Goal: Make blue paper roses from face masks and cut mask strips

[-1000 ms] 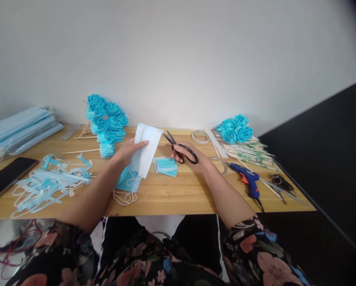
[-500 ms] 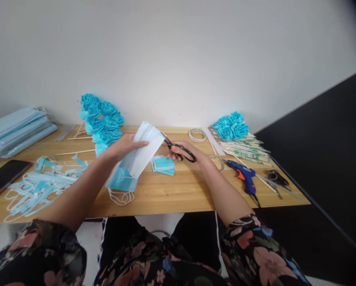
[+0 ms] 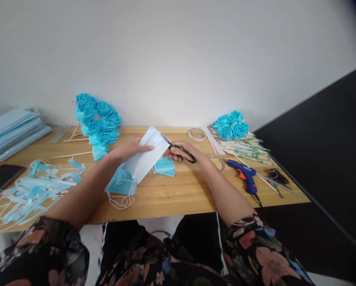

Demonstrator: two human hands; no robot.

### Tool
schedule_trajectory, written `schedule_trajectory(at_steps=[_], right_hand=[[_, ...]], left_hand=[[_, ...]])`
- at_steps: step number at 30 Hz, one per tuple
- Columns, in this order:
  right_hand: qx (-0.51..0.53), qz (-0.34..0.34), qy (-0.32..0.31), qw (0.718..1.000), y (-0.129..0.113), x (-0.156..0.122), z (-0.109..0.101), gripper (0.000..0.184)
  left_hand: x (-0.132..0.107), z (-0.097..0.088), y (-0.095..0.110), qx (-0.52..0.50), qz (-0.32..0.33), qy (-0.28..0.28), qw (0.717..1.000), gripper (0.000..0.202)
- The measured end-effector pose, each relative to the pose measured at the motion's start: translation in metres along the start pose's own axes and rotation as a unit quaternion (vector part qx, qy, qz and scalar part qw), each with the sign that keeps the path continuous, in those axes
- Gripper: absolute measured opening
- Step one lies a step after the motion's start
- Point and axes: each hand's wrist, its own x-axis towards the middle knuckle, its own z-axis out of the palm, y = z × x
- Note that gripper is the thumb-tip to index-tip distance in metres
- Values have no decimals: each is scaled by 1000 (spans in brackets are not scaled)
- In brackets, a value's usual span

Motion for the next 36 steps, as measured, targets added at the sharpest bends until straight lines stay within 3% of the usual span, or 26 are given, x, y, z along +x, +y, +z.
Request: schedule_trajectory(at_steps=[8,16,29,36], right_hand=[[-3,7,-5,1000,7,3,3,45],[-13,27,-22,999,11,3,5,44],[-16,81,-27,996,14,4,4,34],[-36,80,-31,996,6,3,5,41]], left_hand=[[3,6,-11,-64,-28,-4,998,58],[1,7,-23,-51,-41,25,998,58],[1,5,-20,-60,-33,17,998,66],[4,4,-24,-62,-30,10,998,67]])
